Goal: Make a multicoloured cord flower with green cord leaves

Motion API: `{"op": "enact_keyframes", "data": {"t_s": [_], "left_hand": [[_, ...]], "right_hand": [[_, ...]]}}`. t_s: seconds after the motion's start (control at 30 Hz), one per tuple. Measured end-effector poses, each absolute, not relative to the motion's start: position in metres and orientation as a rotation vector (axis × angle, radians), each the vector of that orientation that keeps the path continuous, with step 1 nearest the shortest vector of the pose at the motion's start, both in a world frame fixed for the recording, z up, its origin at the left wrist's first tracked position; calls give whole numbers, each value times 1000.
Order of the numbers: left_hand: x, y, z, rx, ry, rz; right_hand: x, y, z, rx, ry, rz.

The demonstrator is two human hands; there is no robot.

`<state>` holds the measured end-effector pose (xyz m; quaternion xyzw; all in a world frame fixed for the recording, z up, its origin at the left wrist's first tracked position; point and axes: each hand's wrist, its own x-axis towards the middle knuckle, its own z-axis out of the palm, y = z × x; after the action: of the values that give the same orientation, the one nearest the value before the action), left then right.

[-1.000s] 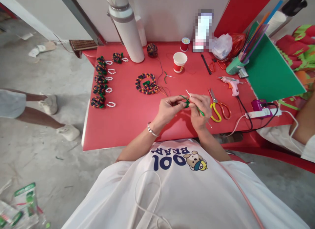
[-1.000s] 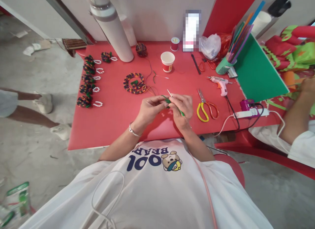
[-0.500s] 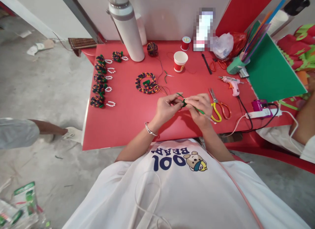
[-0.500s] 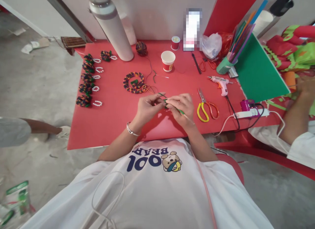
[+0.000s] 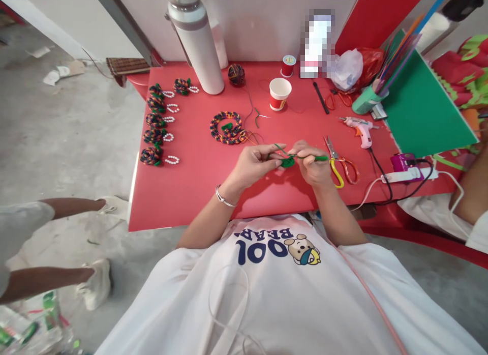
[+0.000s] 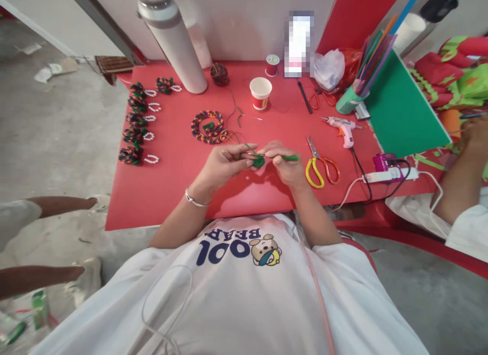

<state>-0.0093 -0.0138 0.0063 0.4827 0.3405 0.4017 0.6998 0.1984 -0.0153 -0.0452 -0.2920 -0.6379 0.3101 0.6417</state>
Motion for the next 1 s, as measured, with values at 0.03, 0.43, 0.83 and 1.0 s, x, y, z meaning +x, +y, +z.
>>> {"op": "enact_keyframes", "data": {"t_s": [0.03,0.43,0.83,1.0], "left_hand": [[-10,-14,8,1098,775,891],[-13,-12,14,1221,884,894],[-10,-10,8,1194,961,959],[-7,-9,2,1172,1030,1056]], "right_hand": [[205,-13,-42,-671,-1505,760],[235,-7,-4,-703,-1746,1068],[225,-17,15,-771,-1981,671],[215,-31,12,-883,-2154,281]]}}
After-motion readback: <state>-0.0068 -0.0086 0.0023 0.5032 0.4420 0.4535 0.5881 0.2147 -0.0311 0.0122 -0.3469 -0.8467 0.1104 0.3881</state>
